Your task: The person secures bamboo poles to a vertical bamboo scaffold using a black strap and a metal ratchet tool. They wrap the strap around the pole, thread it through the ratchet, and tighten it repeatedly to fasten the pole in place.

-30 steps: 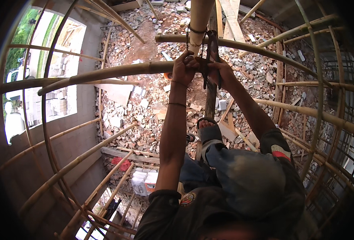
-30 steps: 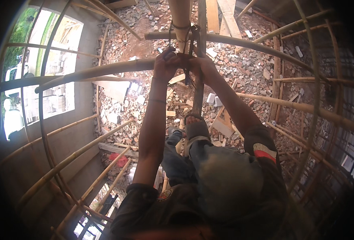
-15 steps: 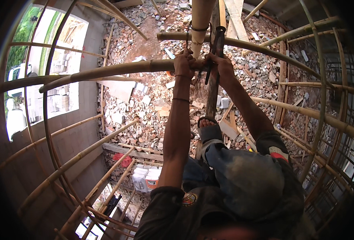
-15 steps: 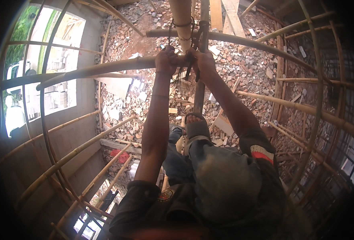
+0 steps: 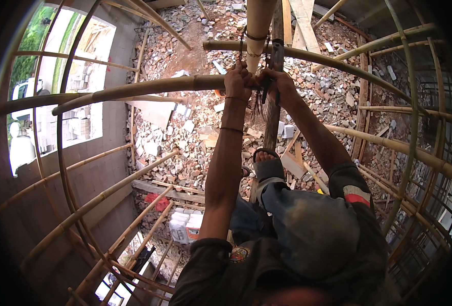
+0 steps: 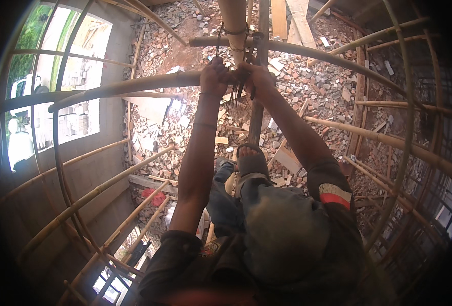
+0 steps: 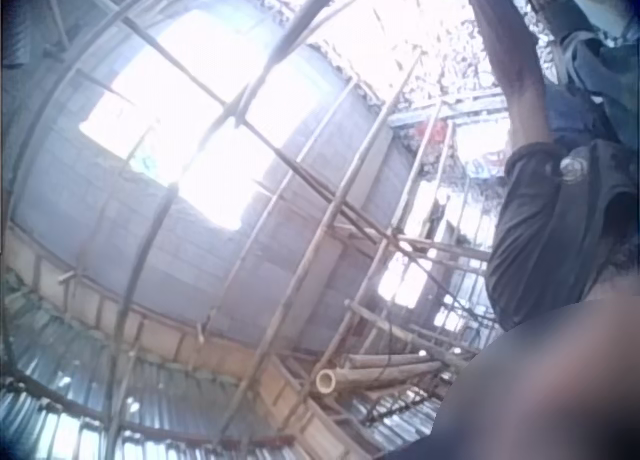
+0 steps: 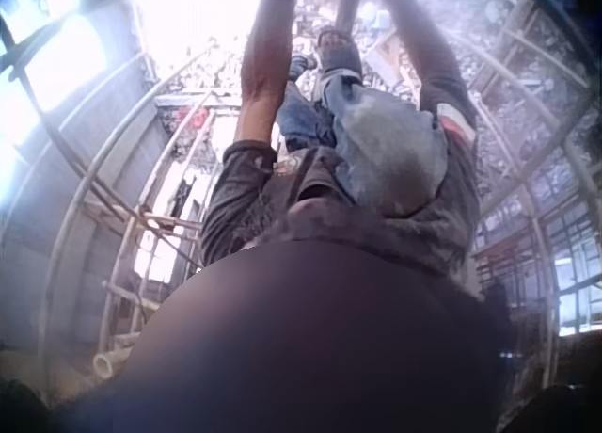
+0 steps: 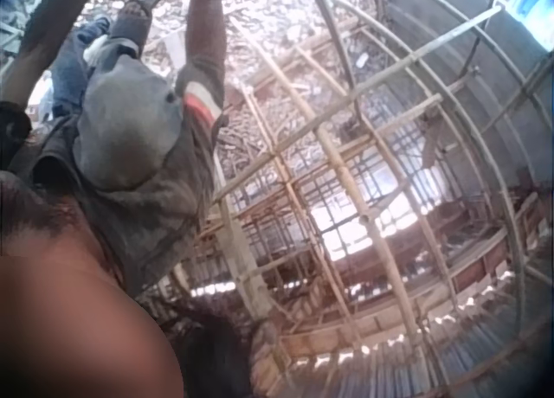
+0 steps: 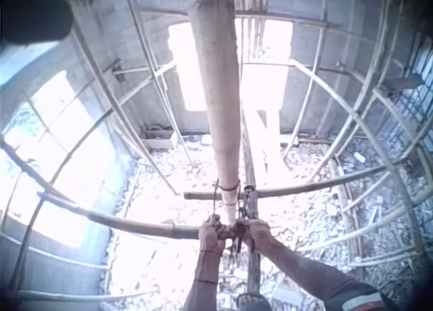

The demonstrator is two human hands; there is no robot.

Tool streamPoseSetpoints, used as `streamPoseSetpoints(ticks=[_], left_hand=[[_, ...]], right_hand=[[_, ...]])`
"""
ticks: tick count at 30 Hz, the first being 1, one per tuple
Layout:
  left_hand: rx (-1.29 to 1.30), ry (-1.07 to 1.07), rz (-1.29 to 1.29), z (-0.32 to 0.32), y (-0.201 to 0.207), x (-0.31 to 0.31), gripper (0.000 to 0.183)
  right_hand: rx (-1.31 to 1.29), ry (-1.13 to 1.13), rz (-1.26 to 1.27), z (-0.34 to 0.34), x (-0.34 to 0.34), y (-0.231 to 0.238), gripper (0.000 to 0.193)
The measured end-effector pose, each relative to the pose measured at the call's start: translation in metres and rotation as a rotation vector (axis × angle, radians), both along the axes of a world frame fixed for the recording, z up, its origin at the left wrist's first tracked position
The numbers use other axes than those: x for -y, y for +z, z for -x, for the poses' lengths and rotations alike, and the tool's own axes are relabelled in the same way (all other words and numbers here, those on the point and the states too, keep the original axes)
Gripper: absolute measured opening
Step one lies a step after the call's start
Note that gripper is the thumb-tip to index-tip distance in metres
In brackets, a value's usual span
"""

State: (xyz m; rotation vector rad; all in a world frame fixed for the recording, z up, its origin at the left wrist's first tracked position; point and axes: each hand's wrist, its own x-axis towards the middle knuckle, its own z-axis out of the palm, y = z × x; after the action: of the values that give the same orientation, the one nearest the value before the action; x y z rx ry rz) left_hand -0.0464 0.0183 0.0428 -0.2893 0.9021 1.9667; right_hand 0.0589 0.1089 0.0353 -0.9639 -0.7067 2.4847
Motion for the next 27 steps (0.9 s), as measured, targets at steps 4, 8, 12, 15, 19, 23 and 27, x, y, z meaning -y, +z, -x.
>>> streamPoseSetpoints(ticks=[4, 8, 12, 15, 19, 23, 27], left_hand=[[-0.082, 0.033, 0.037, -0.008, 0.001, -0.010, 0.024], [-0.247, 0.099, 0.201, -0.015, 0.002, -0.017, 0.028], [-0.478, 0.121, 0.367, -0.020, 0.004, -0.016, 0.031], [-0.470, 0.141, 0.380, -0.024, 0.000, -0.016, 0.031], [-0.549, 0.160, 0.408, -0.022, -0.010, -0.016, 0.029], [-0.564, 0.154, 0.409, -0.023, -0.017, -0.014, 0.029], [-0.462, 0.102, 0.294, -0.026, -0.013, -0.013, 0.029]], right_hand=[[0.287, 0.155, -0.392, 0.001, -0.004, -0.006, 0.019], [0.428, 0.290, -0.561, -0.001, -0.014, 0.003, 0.021], [0.469, 0.305, -0.576, 0.000, -0.016, 0.011, 0.023], [0.467, 0.272, -0.563, 0.001, -0.008, 0.014, 0.025], [0.476, 0.237, -0.684, 0.000, 0.004, 0.019, 0.028], [0.558, 0.203, -0.716, -0.001, 0.009, 0.022, 0.028], [0.540, 0.166, -0.673, 0.004, 0.004, 0.013, 0.024]])
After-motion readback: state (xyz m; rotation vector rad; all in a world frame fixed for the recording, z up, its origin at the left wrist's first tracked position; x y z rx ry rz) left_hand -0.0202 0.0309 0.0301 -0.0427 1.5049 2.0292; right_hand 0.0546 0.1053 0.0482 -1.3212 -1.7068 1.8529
